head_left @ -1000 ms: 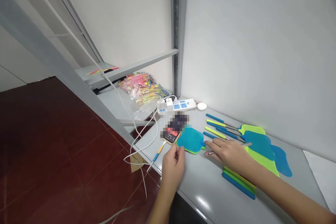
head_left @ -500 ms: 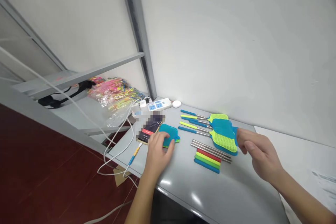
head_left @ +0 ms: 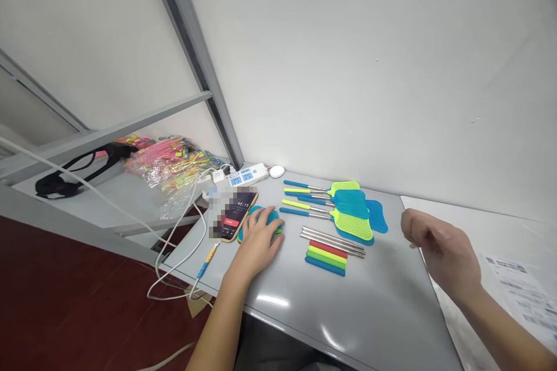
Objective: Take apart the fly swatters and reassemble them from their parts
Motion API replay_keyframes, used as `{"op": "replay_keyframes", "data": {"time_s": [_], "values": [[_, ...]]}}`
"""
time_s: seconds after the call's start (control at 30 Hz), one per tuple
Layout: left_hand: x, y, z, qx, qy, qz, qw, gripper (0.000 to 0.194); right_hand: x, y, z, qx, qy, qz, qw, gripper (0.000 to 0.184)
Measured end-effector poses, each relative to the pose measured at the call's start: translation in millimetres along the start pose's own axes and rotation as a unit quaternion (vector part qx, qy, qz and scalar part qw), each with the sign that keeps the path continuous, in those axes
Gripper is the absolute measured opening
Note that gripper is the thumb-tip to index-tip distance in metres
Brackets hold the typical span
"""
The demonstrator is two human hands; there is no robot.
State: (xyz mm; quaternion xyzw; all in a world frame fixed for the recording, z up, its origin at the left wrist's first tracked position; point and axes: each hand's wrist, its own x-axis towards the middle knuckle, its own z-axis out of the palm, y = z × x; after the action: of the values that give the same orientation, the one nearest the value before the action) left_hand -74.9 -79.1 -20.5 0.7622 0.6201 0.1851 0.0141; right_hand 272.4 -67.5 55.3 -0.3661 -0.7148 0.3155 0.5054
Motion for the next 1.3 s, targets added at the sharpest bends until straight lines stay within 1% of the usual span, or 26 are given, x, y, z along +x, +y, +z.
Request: {"op": "replay_keyframes", "data": {"time_s": [0.1,0.17,0.27,0.33,0.43,0.5,0.6,0.63,0.67,0.73,0.83,0.93,1.0,1.1,1.2,1.3], "values": [[3,0,-1.0,-0.005,-0.001,0.006,1.0,0.022,0,5,2,0.049,0.012,0.004,0.999,0.038],[4,0,-1.1,-0.012,0.003,0.009,1.0,0.02,1,6,4,0.059,0.012,0.003,0.998,0.039],[6,1,-1.2,-0.017,0.007,0.008,1.0,0.018,2,4,8,0.049,0.006,0.014,0.999,0.039],[8,6,-2.8,-0.028,0.009,0.008,1.0,0.017,3,2,11,0.016,0.004,0.026,1.0,0.041],[12,25,-9.0,-0.099,-0.004,0.025,0.995,0.02,3,0,16,-0.055,0.006,0.055,0.997,0.044],[17,45,-14.4,-0.177,-0.032,0.05,0.982,0.024,3,1,21,-0.062,0.002,0.094,0.994,0.046],[27,78,-19.2,-0.301,-0.089,0.103,0.944,0.031,4,6,30,-0.006,0.019,0.151,0.988,0.046],[31,87,-18.9,-0.324,-0.098,0.12,0.933,0.031,5,8,32,0.015,0.031,0.162,0.986,0.045],[36,94,-17.6,-0.331,-0.102,0.134,0.928,0.028,5,10,34,0.033,0.045,0.167,0.984,0.043],[47,100,-12.3,-0.317,-0.1,0.151,0.931,0.022,5,17,36,0.051,0.061,0.17,0.982,0.041],[63,91,-0.6,-0.281,-0.085,0.157,0.943,0.024,-2,32,32,-0.002,0.027,0.168,0.985,0.039],[71,76,12.0,-0.245,-0.071,0.158,0.954,0.019,-15,52,26,-0.076,-0.026,0.166,0.983,0.035],[71,69,19.8,-0.218,-0.069,0.157,0.961,0.017,-24,64,24,-0.114,-0.044,0.156,0.98,0.032],[68,65,28.1,-0.185,-0.075,0.156,0.967,0.017,-33,77,24,-0.172,-0.067,0.123,0.975,0.026],[66,63,31.9,-0.159,-0.077,0.155,0.972,0.018,-36,87,26,-0.204,-0.095,0.083,0.971,0.019],[66,59,34.2,-0.136,-0.079,0.151,0.976,0.018,-37,94,29,-0.225,-0.113,0.057,0.966,0.015]]}}
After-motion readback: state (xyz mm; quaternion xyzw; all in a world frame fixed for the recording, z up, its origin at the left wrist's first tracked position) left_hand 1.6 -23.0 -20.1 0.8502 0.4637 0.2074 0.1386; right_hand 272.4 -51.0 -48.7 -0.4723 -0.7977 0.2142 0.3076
